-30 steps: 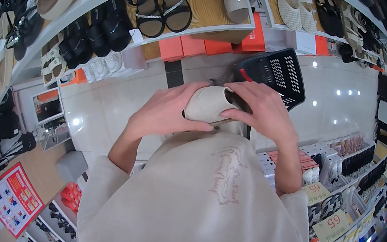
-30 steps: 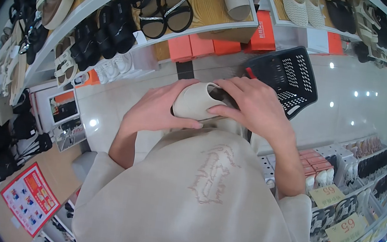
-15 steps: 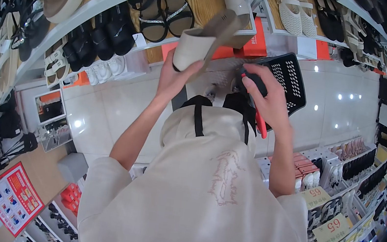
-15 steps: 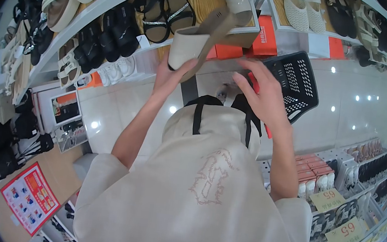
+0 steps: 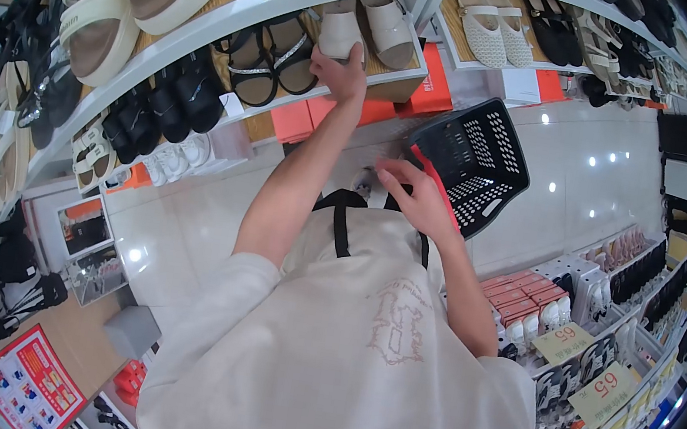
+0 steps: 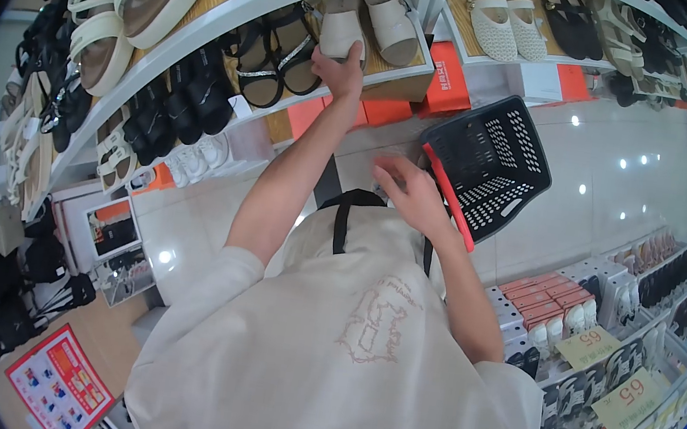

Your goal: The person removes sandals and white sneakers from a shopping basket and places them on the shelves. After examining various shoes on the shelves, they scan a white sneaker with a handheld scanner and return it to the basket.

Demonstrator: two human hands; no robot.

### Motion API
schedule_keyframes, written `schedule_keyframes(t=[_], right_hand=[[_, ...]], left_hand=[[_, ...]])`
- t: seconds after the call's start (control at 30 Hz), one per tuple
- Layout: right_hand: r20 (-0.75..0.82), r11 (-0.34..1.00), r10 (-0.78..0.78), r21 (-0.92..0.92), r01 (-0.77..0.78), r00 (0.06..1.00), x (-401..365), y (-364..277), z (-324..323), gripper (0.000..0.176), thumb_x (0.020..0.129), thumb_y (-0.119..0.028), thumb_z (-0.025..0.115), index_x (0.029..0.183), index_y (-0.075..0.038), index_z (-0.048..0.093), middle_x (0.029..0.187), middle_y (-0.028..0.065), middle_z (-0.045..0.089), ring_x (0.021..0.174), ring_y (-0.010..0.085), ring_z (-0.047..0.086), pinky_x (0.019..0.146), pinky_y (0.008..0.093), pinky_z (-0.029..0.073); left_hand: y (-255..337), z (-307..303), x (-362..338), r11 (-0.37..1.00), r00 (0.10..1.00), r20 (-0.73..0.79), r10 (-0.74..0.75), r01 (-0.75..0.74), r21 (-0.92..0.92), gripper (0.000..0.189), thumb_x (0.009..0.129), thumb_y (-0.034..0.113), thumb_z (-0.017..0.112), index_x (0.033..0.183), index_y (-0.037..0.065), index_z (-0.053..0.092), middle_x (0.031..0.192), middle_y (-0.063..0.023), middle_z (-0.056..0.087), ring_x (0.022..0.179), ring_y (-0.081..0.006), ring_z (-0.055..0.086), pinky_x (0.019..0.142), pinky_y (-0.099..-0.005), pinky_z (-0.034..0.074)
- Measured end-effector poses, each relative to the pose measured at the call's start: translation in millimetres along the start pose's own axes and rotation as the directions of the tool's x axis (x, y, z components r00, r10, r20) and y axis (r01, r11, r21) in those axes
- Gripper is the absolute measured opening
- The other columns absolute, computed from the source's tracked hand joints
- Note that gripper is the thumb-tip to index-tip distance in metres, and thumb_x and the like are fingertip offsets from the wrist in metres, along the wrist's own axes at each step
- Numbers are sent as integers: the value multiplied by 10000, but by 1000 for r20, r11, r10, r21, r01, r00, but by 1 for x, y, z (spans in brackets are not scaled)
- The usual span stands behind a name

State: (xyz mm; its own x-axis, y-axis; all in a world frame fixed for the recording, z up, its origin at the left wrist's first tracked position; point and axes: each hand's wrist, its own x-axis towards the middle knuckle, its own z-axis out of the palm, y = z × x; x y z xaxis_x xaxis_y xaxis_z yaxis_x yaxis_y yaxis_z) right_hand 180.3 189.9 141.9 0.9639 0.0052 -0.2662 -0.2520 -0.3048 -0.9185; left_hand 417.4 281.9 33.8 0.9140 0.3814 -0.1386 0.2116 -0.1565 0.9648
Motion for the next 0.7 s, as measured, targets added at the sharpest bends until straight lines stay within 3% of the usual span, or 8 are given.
schedule_keyframes(t=[0.1,0.23,0.33,0.43,0.5,0.53,0.63,0.7], right_hand=[[-1,1000,25,13,-25,1000,-7,9,5,402,1035,-302,602,1255,33,645,1145,191,728,1043,298,714,941,375,533],[-10,999,39,-13,-39,999,-16,15,13,390,1036,-295,602,1245,31,652,1143,193,729,1038,294,713,935,377,531],[-47,999,6,37,-4,999,-22,25,16,372,1031,-287,613,1236,20,662,1125,183,727,985,287,715,900,373,537],[-122,999,35,43,-30,992,-28,45,6,348,992,-252,656,1237,-5,667,1165,176,704,1059,314,679,935,392,518],[-419,907,-260,-415,71,870,-27,79,-2,367,943,-209,692,1264,-35,650,1257,180,649,1177,360,611,995,421,486],[-459,904,-188,-427,-30,869,-28,99,-7,446,896,-217,729,1295,-46,622,1333,189,599,1272,398,539,1059,449,446],[-548,889,-110,-427,-164,829,-44,139,-18,562,871,-322,767,1329,-44,598,1370,191,567,1257,405,555,1053,454,462],[-593,826,127,-381,-416,795,-65,155,-22,663,838,-458,778,1317,-29,617,1325,201,628,1204,409,611,1020,467,493]], left_hand=[[0,15,9,992,995,-14,-99,100,82,1066,769,380,876,1531,14,226,1449,-292,301,1297,-457,429,1120,-498,393],[-14,28,12,986,993,-49,-104,109,128,1113,731,404,891,1538,29,223,1473,-307,298,1336,-466,396,1150,-504,364],[-13,19,13,984,994,37,-102,95,148,1136,719,371,890,1556,32,201,1531,-306,276,1395,-462,352,1179,-511,328],[-19,8,14,988,993,112,-39,21,156,1137,719,327,876,1576,30,191,1555,-282,309,1440,-439,325,1201,-494,302],[-27,-1,16,986,973,227,33,-69,149,1122,724,294,867,1577,-4,201,1562,-254,343,1472,-396,312,1203,-462,302],[-27,-4,15,986,973,227,34,-70,150,1122,724,294,867,1577,-4,201,1562,-254,343,1472,-396,312,1203,-462,302],[-24,-28,-4,991,948,296,114,-130,35,1020,786,257,823,1559,-43,229,1545,-253,380,1477,-366,326,1205,-425,295],[-22,-50,-37,949,904,302,303,-315,-8,864,874,192,728,1538,-76,244,1544,-253,386,1464,-354,360,1194,-412,306]])
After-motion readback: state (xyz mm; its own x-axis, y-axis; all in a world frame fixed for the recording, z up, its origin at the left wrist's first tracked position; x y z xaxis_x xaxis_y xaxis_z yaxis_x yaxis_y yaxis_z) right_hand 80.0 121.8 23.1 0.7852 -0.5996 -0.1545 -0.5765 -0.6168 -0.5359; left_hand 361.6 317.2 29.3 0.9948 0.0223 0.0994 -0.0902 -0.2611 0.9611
